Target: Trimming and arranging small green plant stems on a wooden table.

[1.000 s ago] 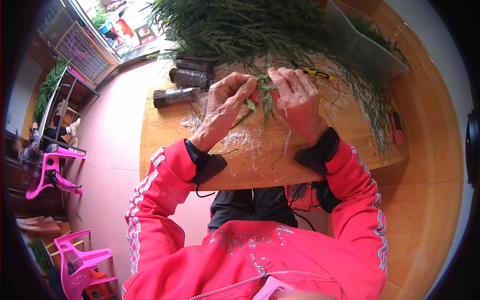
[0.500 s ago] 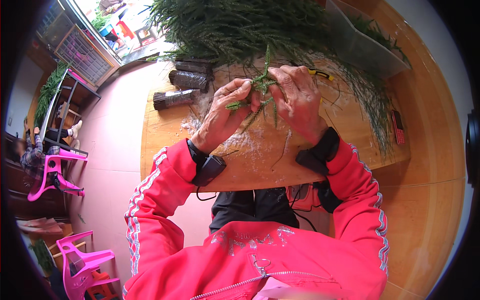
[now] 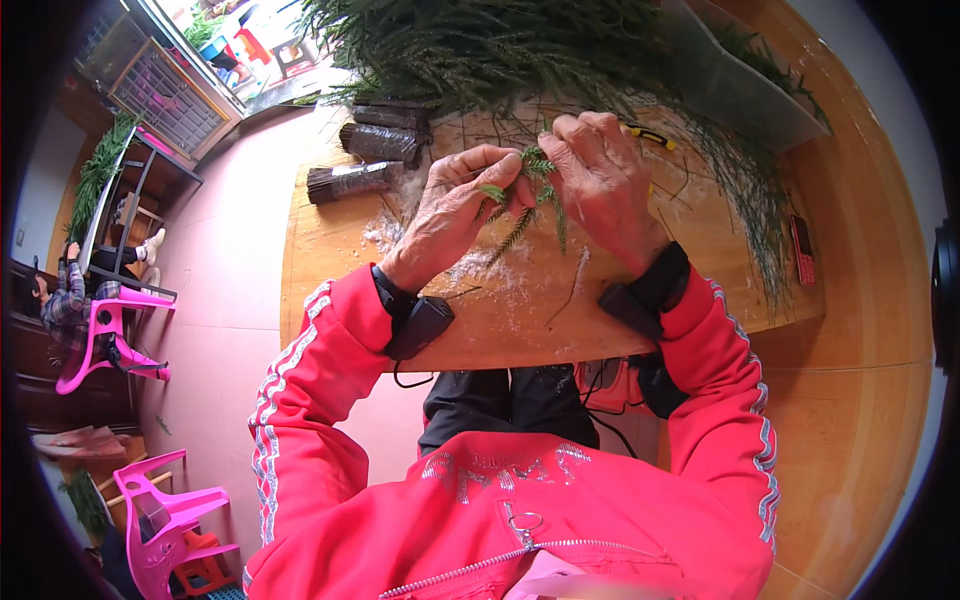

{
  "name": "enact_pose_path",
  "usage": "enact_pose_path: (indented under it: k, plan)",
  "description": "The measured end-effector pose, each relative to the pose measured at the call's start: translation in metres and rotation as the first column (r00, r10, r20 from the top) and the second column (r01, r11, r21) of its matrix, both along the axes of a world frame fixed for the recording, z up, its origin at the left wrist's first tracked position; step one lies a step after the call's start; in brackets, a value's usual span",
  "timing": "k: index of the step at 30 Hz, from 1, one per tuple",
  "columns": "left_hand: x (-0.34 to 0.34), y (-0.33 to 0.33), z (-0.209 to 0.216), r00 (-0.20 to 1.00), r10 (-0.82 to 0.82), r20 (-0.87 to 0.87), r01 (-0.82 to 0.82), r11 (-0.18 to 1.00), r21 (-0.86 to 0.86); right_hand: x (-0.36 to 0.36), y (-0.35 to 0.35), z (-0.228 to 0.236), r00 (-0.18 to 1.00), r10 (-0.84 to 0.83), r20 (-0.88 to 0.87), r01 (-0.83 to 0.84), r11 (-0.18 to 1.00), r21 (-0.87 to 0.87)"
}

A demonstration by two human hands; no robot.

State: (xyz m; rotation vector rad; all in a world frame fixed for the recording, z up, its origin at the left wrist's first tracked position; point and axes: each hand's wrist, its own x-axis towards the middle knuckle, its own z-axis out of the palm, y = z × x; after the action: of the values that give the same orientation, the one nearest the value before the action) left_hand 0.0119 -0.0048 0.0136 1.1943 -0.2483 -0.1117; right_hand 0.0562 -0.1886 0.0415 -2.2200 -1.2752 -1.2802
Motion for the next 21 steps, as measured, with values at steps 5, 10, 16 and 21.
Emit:
enact_pose_path:
  k: [5, 10, 16, 21]
  plan:
    - [0.003, 0.000, -0.001, 0.997, 0.063, -0.048, -0.065, 0.997, -0.038, 0.011, -0.003, -0.012, 0.974, 0.153, -0.169, -0.144, 0.987, 0.065]
    - [0.003, 0.001, -0.003, 0.996, 0.039, -0.080, -0.047, 0.993, -0.108, 0.012, -0.003, -0.019, 0.966, 0.149, -0.210, -0.139, 0.988, 0.062]
    - [0.002, 0.000, -0.003, 0.998, 0.022, -0.063, -0.034, 0.979, -0.199, 0.011, 0.003, -0.017, 0.991, 0.029, -0.130, -0.028, 1.000, 0.010]
    - [-0.001, 0.002, 0.003, 0.997, 0.077, -0.012, -0.076, 0.994, 0.073, 0.011, -0.003, -0.020, 0.991, -0.013, -0.132, -0.004, 0.992, -0.130]
